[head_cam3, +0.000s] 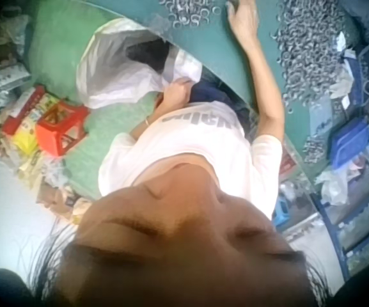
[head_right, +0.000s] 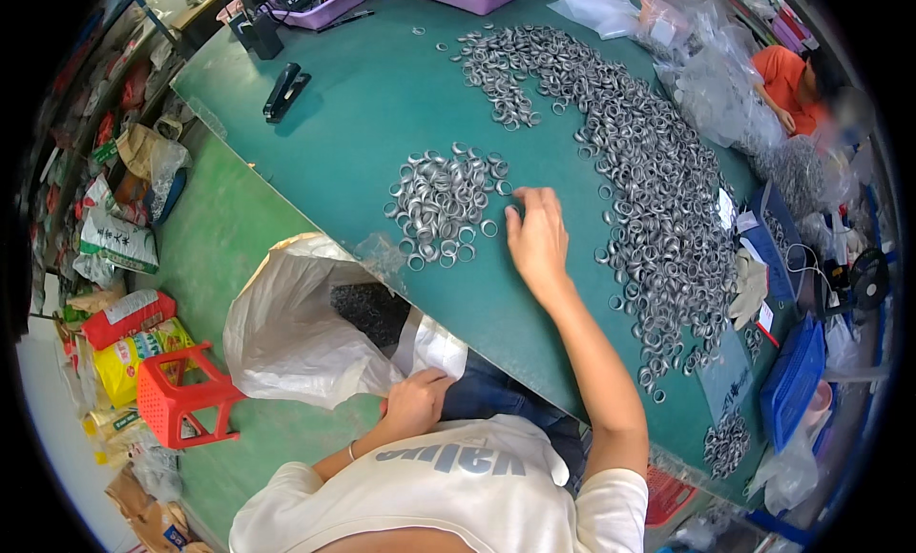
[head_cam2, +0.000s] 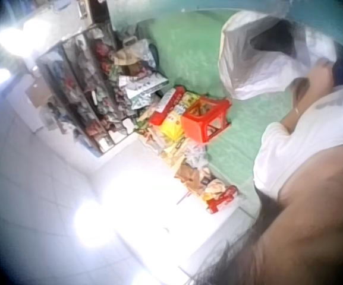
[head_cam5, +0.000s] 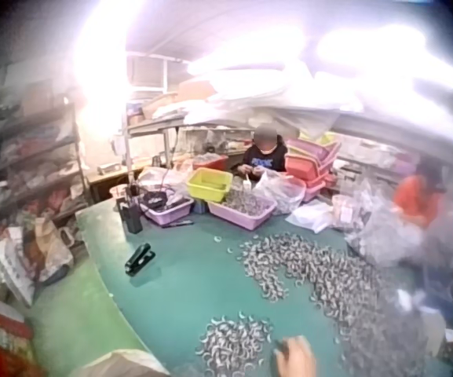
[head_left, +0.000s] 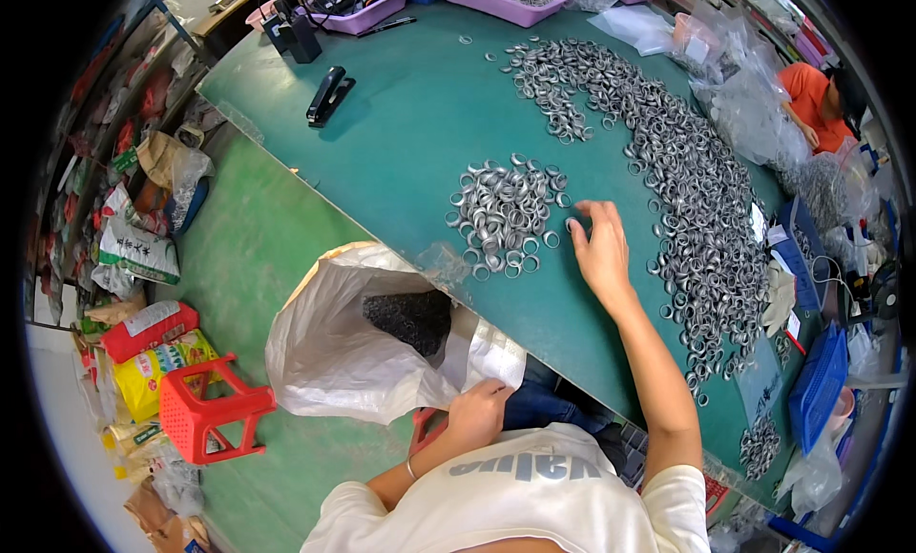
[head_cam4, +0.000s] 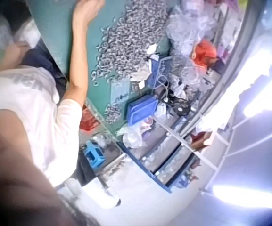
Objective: The person sorts small metal rings from a pile on the table and places them one by one into a large white bag.
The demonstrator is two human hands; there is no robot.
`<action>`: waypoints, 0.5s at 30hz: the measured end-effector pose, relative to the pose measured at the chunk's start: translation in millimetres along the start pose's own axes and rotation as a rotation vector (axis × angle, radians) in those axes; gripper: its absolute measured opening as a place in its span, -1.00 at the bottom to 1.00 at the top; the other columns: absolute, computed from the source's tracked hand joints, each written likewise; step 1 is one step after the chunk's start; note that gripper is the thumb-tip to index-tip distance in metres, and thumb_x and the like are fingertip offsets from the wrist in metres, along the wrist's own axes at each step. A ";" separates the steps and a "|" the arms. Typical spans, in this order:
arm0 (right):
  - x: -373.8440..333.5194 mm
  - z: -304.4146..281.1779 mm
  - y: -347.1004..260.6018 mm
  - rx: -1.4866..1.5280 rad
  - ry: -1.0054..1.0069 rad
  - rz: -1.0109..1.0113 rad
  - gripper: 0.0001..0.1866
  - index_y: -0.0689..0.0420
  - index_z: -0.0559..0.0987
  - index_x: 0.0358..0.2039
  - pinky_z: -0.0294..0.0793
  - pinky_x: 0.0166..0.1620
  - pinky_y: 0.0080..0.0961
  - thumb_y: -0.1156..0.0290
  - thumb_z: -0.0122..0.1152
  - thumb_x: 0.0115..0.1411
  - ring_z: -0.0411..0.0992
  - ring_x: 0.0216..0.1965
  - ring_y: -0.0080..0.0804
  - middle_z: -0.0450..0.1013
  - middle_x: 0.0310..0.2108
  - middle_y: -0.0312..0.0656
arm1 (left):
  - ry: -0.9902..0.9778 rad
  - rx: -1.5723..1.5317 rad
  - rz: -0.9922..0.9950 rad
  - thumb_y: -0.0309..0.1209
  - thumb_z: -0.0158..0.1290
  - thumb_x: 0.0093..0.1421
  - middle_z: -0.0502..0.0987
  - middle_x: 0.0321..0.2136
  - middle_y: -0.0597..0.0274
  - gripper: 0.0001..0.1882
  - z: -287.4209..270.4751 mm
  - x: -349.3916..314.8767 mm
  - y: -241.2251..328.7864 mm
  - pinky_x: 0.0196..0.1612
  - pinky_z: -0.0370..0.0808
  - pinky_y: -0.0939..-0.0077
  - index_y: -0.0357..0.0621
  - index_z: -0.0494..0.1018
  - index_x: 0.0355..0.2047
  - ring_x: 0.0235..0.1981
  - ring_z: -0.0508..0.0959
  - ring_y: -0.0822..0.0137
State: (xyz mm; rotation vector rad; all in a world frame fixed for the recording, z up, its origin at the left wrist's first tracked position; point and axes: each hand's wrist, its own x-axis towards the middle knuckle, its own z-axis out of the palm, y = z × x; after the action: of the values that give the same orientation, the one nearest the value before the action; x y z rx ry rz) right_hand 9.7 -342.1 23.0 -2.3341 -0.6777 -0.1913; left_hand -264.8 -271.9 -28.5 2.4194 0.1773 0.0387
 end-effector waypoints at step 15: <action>42.8 26.0 28.9 0.070 -0.062 -0.007 -0.87 0.26 0.57 -0.35 0.44 -0.25 -0.26 0.54 0.24 0.05 0.46 -0.37 -0.15 0.45 -0.42 -0.08 | 0.003 -0.005 -0.023 -0.56 0.06 -0.02 0.56 -0.30 0.25 -0.74 3.1 1.7 -1.0 -0.35 0.55 0.30 -0.08 0.58 -0.29 -0.34 0.59 0.15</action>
State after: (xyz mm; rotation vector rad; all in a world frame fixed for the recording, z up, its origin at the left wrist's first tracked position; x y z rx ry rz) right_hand 60.1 -325.2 0.0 -2.2787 -0.7116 -0.0973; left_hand -263.0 -272.9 -31.5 2.4121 0.2056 0.0320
